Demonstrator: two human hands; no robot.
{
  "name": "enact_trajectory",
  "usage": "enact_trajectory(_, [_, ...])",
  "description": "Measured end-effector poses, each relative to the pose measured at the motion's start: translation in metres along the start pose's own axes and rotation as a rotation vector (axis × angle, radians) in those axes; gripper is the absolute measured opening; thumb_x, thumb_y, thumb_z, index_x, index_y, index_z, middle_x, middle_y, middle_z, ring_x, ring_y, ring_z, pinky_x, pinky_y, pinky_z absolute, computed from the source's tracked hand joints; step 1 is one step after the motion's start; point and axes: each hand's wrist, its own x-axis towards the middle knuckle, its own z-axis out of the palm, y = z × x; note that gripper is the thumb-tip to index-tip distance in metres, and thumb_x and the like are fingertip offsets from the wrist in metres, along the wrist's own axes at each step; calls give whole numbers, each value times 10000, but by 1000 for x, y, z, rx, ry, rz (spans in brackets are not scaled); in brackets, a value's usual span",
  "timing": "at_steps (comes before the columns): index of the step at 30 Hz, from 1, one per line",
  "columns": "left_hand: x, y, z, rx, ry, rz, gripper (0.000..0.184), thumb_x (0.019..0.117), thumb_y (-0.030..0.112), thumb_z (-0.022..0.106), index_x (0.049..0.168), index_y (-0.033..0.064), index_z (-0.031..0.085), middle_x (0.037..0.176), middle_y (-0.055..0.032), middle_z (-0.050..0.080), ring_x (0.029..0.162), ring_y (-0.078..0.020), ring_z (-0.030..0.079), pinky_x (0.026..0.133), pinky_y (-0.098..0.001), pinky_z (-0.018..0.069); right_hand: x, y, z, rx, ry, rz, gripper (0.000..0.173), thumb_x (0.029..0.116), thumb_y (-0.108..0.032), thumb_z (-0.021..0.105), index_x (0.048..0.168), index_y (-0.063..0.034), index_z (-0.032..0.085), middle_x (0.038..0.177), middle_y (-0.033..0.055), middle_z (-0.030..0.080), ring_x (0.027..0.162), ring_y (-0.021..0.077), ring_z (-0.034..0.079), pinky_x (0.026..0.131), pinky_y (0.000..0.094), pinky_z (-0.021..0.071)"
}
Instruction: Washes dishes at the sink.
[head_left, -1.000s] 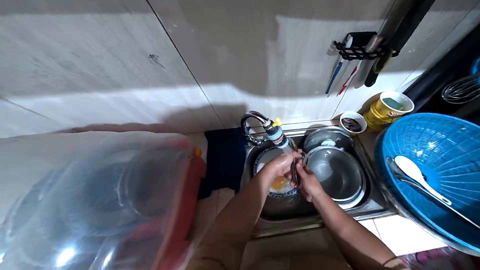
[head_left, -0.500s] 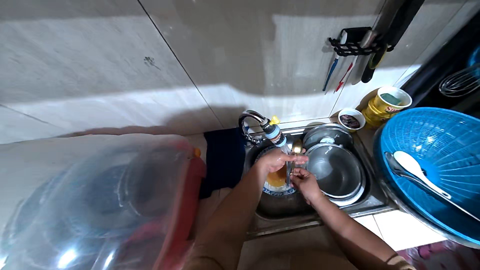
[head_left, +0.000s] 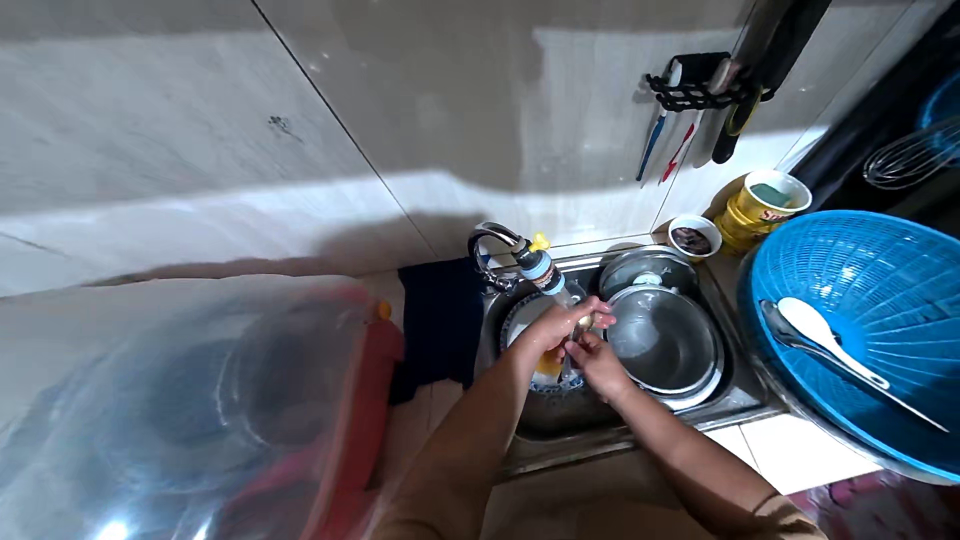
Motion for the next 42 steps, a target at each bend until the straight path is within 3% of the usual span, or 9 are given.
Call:
enact_trajectory(8, [-14,12,6,1,225,-32,633,1112,474,211,1418,-2,494,1210,-160,655,1060,-208,656,935,-408,559,-13,-123,-44,-523,27,108,248,1013,-252,616,1170,-67,666,953,30,745,831,141,728,781,353,624])
enact_trajectory(11, [-13,22,11,-23,51,23,643,1118,432,151,1473,-7,460,1273,-176,676,1133,-246,678,1011,-412,539,-36,-163,-88,-866,244,-81,262,1000,-391,623,1171,-221,724,973,-12,752,882,163,725,828,467,612])
enact_trajectory(15, [-3,18,1,-46,132,12,467,1121,347,365,1402,22,548,1206,-147,714,1057,-243,712,953,-393,570,-93,-214,-155,-1099,602,-164,302,1035,-437,561,1238,-244,671,1027,65,732,874,293,715,737,622,572])
enact_trajectory(19, [-8,20,-14,295,194,-106,389,1086,301,505,1382,61,583,1232,-104,686,1070,-170,676,935,-352,550,-120,-149,-308,-1405,766,114,254,1016,-441,502,1135,-292,671,968,97,704,862,358,692,660,684,525])
enact_trajectory(24, [-30,8,-34,975,241,-411,513,1011,403,588,1404,73,592,1418,-221,575,1337,-382,536,1126,-582,406,-129,-40,-423,-1514,738,550,289,831,-446,692,1049,-256,692,926,160,703,870,413,690,631,729,505])
enact_trajectory(27, [-49,1,-32,1103,370,-536,532,970,292,644,1410,4,564,1508,-297,440,1381,-486,442,1107,-636,409,-128,-61,-385,-1471,756,365,552,818,-596,712,1266,-276,665,1160,201,681,1056,479,648,786,774,494])
enact_trajectory(33, [-40,-46,-55,1211,515,-412,622,965,57,571,1545,-28,362,1546,-280,404,1358,-456,487,1100,-565,455,-65,-152,-116,-1317,353,-191,268,998,-271,573,1227,-269,712,1257,52,679,1145,237,663,971,473,566])
enact_trajectory(37, [-38,-45,-52,1270,588,-472,526,984,63,549,1471,-95,424,1454,-328,453,1280,-470,543,1041,-535,508,-10,-50,16,-1232,-210,-327,404,906,-62,641,1264,-238,708,1404,37,601,1298,244,573,1073,467,520])
enact_trajectory(42, [-45,-25,-44,1253,559,-632,437,1018,92,500,1415,-83,443,1337,-296,569,1237,-430,599,1004,-532,527,38,45,29,-1267,-247,-160,453,885,-120,684,1323,-215,624,1536,141,444,1353,404,498,984,604,544])
